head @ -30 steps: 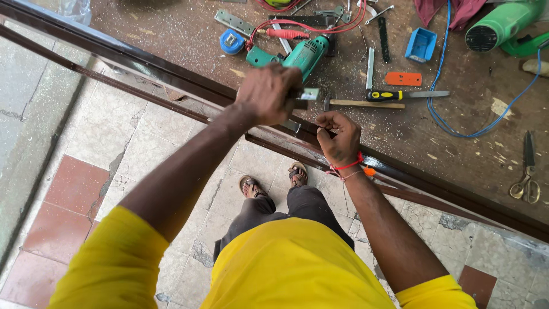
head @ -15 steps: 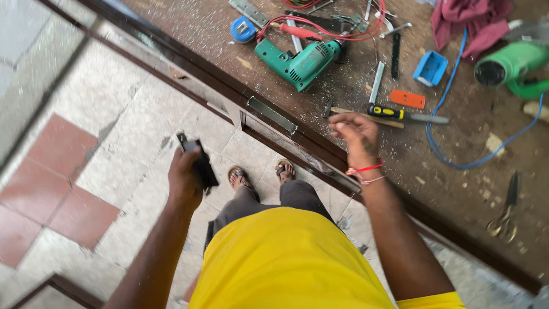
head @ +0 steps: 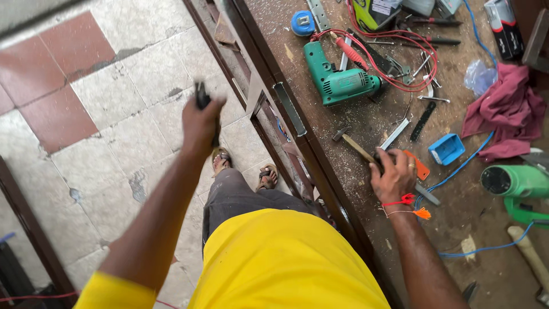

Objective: The person installs a lock mechanism into a wooden door frame. They use a utility knife to clean the mortise, a screwdriver to adjust the lock body, and a hammer to tap the lock into place.

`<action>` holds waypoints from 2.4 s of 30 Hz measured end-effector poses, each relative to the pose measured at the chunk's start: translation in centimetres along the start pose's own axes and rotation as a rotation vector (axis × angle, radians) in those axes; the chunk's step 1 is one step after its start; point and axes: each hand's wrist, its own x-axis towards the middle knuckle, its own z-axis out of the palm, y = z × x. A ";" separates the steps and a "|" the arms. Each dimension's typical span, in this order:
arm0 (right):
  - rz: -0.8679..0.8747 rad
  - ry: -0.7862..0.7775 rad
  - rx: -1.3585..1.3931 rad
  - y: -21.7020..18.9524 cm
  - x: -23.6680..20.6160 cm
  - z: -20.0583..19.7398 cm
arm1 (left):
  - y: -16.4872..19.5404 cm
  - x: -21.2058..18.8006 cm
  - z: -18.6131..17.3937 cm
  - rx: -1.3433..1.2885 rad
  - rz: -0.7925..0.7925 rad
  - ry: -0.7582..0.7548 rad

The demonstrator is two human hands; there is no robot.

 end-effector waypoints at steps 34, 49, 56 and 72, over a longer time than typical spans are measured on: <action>-0.461 -0.104 0.396 -9.0 4.4 -5.4 | 1.0 11.5 10.2 0.244 0.306 0.215; -0.408 -0.129 0.427 -10.3 4.7 -5.6 | 1.1 11.7 10.2 0.215 0.320 0.187; -0.508 0.011 0.640 -11.1 5.2 -5.7 | 1.0 11.8 10.2 0.244 0.289 0.198; -0.423 -0.097 0.426 -12.5 5.9 -5.6 | 0.9 12.2 9.9 0.209 0.351 0.191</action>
